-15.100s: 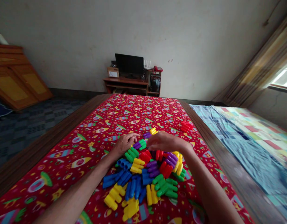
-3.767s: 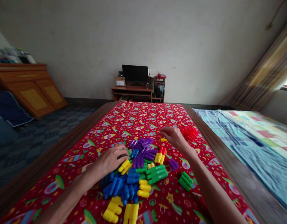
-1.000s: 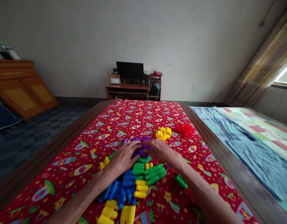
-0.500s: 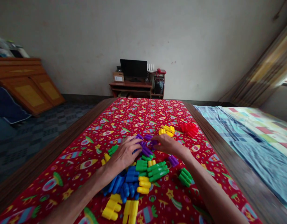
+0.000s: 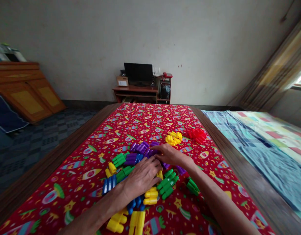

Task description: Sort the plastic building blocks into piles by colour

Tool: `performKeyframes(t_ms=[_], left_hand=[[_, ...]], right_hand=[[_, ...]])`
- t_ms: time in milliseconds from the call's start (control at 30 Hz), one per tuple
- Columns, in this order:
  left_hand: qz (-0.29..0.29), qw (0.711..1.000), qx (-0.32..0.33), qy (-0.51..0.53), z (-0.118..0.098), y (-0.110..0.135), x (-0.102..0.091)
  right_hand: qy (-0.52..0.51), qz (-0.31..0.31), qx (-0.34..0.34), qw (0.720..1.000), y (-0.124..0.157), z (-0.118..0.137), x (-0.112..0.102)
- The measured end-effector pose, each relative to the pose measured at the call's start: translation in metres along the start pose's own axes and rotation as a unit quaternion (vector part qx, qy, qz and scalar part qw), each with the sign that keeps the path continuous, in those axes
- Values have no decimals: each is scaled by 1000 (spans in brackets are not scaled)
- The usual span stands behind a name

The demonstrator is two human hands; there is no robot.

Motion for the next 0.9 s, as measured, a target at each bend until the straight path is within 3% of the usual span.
performKeyframes(t_ms=[100, 200, 267, 367, 467, 567, 633, 700, 767, 900], left_hand=[[-3, 997, -62, 52, 16, -6, -7], [-78, 971, -182, 131, 53, -4, -26], [-137, 939, -239, 205, 76, 3, -36], [-192, 890, -269, 313, 94, 9, -39], [-208, 867, -257, 372, 95, 10, -35], [-237, 875, -228, 355, 92, 8, -39], [-251, 892, -208, 312, 88, 8, -43], [-242, 910, -187, 280, 83, 5, -43], [-228, 924, -163, 259, 78, 2, -43], [-228, 945, -118, 201, 66, -1, -51]], right_hand=[[25, -32, 16, 999, 3, -4, -13], [4, -66, 5, 998, 7, 4, -31], [-50, -36, -30, 998, 8, 19, -31], [-78, -8, -52, 996, 7, 36, -25], [-25, -46, -23, 998, 3, 26, -28], [22, -160, 44, 986, 6, -11, -54], [58, -264, 98, 958, 16, -41, -80], [93, -321, 132, 933, 24, -65, -96], [122, -316, 156, 928, 25, -80, -98], [183, -223, 178, 941, 14, -88, -81]])
Point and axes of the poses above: each hand's wrist, its own y-axis away from the middle knuckle, its own x-axis out of the palm, z = x × y, the point moved 10 cm from there along -y, towards the middle knuckle, and after that the axes turned 4 degrees about x, right-handed, at the moved point
